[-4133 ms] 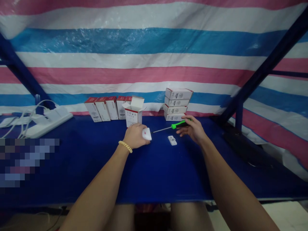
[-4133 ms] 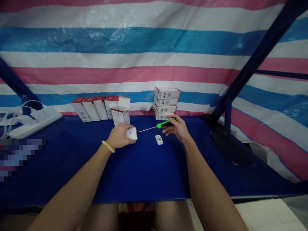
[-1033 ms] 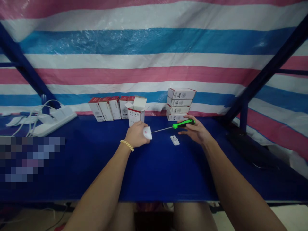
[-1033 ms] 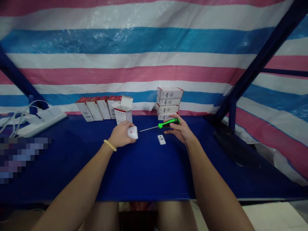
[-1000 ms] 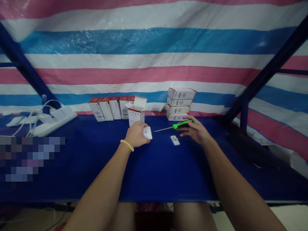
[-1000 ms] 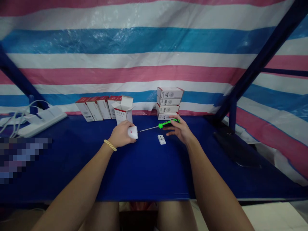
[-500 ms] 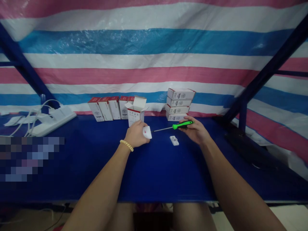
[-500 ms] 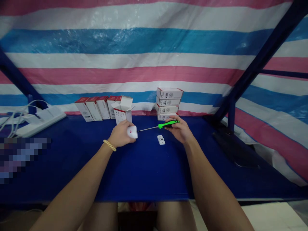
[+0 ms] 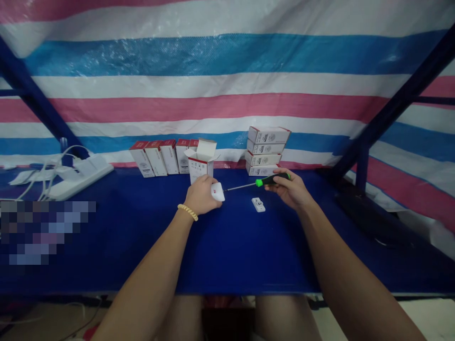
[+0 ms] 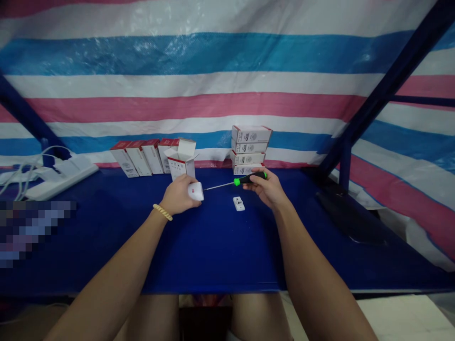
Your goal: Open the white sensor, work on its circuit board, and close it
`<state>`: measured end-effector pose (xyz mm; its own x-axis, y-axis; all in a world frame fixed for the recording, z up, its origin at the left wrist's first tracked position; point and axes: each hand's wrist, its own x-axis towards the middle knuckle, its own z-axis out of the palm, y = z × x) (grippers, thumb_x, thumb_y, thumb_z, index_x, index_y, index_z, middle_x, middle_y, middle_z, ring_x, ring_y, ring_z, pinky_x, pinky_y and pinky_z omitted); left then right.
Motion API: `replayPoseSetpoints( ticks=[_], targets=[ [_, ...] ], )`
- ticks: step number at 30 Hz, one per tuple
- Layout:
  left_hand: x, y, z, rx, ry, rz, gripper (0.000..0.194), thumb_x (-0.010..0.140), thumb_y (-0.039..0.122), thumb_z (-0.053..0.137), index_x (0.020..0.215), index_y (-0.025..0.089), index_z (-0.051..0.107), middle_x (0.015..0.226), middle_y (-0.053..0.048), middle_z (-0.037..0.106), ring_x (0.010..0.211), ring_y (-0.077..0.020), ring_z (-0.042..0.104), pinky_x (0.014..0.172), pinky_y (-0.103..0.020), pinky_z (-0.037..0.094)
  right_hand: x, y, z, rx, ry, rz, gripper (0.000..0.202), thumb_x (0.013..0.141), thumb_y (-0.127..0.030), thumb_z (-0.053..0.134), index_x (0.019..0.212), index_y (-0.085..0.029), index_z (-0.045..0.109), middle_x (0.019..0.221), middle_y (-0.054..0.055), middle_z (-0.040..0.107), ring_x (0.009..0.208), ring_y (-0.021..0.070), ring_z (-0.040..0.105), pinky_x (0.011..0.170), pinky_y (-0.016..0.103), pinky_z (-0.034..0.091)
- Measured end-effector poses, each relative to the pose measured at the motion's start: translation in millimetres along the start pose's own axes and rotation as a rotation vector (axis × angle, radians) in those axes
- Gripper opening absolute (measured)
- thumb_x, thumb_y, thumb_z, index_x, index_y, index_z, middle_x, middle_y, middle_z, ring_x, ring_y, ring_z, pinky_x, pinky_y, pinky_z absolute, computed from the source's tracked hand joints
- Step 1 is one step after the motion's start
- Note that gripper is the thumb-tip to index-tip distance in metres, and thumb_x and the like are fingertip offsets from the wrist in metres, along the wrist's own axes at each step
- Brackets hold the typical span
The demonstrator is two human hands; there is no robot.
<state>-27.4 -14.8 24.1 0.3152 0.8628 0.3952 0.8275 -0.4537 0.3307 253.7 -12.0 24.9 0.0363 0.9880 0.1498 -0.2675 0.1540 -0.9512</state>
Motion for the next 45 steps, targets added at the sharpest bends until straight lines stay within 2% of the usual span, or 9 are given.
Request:
replayPoseSetpoints(
  ticks=[4,10,16,22,26,30,36,41,45],
  targets=[
    [1,1,0.7,0.006,-0.006,-0.003,0.053,0.055,0.031,0.077,0.102,0.017,0.058,0.100,-0.005,0.059,0.099,-0.0250,0.057,0.086,-0.038,0.048,1,0,-1,0.078,0.009,-0.031,0.029,0.059,-0.015,0.070,0.083,-0.021,0.055,0.077,0.001,0.068,0.077,0.0210,0.067,0.069,0.041,0.059],
    [1,3,1.2,0.050,-0.028,0.017,0.055,0.054,0.033,0.078,0.104,0.017,0.061,0.102,-0.006,0.061,0.100,-0.0258,0.057,0.085,-0.037,0.049,7,2,-7,0.154,0.145,-0.023,0.023,0.055,-0.010,0.064,0.075,-0.019,0.057,0.068,0.001,0.065,0.067,0.0186,0.065,0.062,0.037,0.056],
    [-2,9,-3.0,0.158,-0.156,0.052,0.049,0.057,0.041,0.077,0.099,0.020,0.067,0.099,-0.006,0.064,0.092,-0.0282,0.061,0.071,-0.038,0.050,10,0,-11,0.175,0.227,0.029,0.020,0.053,-0.012,0.058,0.071,-0.019,0.054,0.060,0.001,0.061,0.057,0.0165,0.060,0.053,0.032,0.051],
    [-2,13,-3.4,0.181,-0.226,0.076,0.054,0.064,0.042,0.074,0.112,0.018,0.066,0.105,-0.009,0.067,0.092,-0.0309,0.064,0.072,-0.041,0.052,10,-1,-8,0.144,0.281,0.116,0.019,0.055,-0.015,0.053,0.074,-0.020,0.051,0.059,0.001,0.056,0.052,0.0150,0.055,0.048,0.030,0.045],
    [-2,19,-1.2,0.052,-0.132,0.220,0.058,0.069,0.047,0.074,0.116,0.015,0.063,0.114,-0.011,0.066,0.103,-0.0289,0.062,0.089,-0.043,0.049,10,0,-6,0.134,0.274,0.123,0.020,0.055,-0.016,0.053,0.074,-0.020,0.049,0.058,0.001,0.055,0.052,0.0149,0.054,0.047,0.029,0.043],
    [0,26,2.6,-0.066,-0.043,0.296,0.034,0.085,0.044,0.061,0.104,0.015,0.067,0.106,-0.008,0.069,0.098,-0.0233,0.063,0.089,-0.040,0.047,10,2,-4,0.123,0.253,0.133,0.019,0.055,-0.018,0.052,0.074,-0.020,0.049,0.059,0.002,0.055,0.054,0.0157,0.055,0.047,0.029,0.043],
    [2,28,7.7,-0.062,-0.021,0.285,0.017,0.091,0.023,0.055,0.079,0.016,0.066,0.080,-0.004,0.068,0.077,-0.0185,0.062,0.075,-0.034,0.045,8,1,5,0.139,0.293,0.148,0.017,0.055,-0.017,0.051,0.073,-0.019,0.049,0.056,0.002,0.054,0.051,0.0152,0.054,0.044,0.027,0.044],
    [2,26,10.6,-0.048,0.083,0.204,0.016,0.088,0.024,0.059,0.076,0.016,0.064,0.075,-0.003,0.066,0.073,-0.0183,0.060,0.070,-0.033,0.044,11,2,4,0.183,0.405,0.148,0.013,0.059,-0.014,0.050,0.071,-0.018,0.050,0.058,0.003,0.057,0.051,0.0139,0.055,0.045,0.026,0.049],
    [2,22,11.8,-0.035,0.093,0.160,0.014,0.085,0.024,0.063,0.073,0.017,0.063,0.074,-0.002,0.066,0.071,-0.0174,0.059,0.071,-0.033,0.044,14,10,-2,0.119,0.487,0.165,0.015,0.060,-0.007,0.054,0.071,-0.017,0.050,0.062,0.005,0.061,0.058,0.0160,0.061,0.052,0.029,0.055]
  ],
)
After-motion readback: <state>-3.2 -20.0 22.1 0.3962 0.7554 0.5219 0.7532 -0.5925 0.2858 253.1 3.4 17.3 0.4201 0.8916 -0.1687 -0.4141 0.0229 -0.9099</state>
